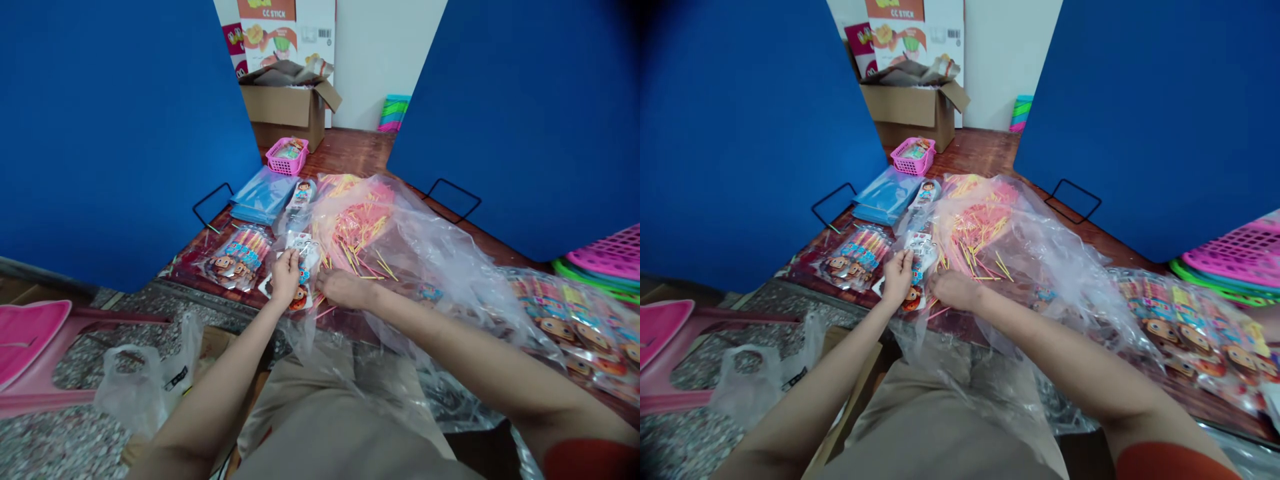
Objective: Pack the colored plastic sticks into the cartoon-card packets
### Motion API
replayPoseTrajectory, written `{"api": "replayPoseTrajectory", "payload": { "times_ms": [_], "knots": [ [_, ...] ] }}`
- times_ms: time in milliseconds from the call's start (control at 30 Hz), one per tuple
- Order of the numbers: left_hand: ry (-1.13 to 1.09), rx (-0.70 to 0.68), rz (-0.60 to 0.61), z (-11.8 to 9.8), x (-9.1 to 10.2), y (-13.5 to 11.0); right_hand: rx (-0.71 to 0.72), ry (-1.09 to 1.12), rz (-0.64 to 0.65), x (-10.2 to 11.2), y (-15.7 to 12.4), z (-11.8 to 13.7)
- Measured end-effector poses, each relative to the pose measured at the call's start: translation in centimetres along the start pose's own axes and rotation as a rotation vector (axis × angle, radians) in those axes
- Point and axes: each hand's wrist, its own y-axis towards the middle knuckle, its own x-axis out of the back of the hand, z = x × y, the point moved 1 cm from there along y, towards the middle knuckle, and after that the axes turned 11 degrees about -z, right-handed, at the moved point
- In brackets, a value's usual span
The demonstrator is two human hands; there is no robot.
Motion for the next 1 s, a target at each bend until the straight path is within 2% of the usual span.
{"api": "replayPoseTrajectory", "payload": {
  "times_ms": [200,300,400,467,533,667,700,767,867,933,1000],
  "knots": [
    [0.01,-0.039,-0.023,-0.1,0.0,-0.2,-0.146,-0.2,-0.036,0.2,-0.1,3.3],
    [-0.011,-0.042,-0.023,-0.1,0.0,-0.2,-0.174,-0.182,-0.025,0.6,-0.7,3.4],
    [-0.031,-0.027,-0.018,0.1,0.0,-0.2,-0.199,-0.136,-0.067,1.3,-1.6,2.8],
    [-0.043,-0.025,-0.022,0.2,-0.1,-0.1,-0.208,-0.07,-0.116,2.1,-2.5,2.0],
    [-0.053,-0.025,-0.03,0.5,-0.2,-0.1,-0.293,0.04,-0.148,3.0,-3.5,0.6],
    [-0.099,0.031,-0.028,0.8,-0.5,0.3,-0.714,0.211,-0.116,3.6,-6.6,-3.7],
    [-0.119,0.058,-0.026,0.8,-0.5,0.4,-0.772,0.235,-0.093,3.5,-7.3,-4.8],
    [-0.154,0.096,-0.025,0.3,-0.4,0.8,-0.836,0.297,-0.059,3.1,-8.6,-6.6],
    [-0.155,0.084,-0.051,-1.2,0.0,1.3,-0.882,0.398,-0.117,2.7,-9.5,-8.2],
    [-0.133,0.06,-0.067,-2.4,0.4,1.3,-0.908,0.37,-0.103,2.4,-9.5,-8.4],
    [-0.135,0.058,-0.039,-3.5,0.5,1.1,-0.933,0.297,-0.024,1.9,-9.2,-8.2]
  ]
}}
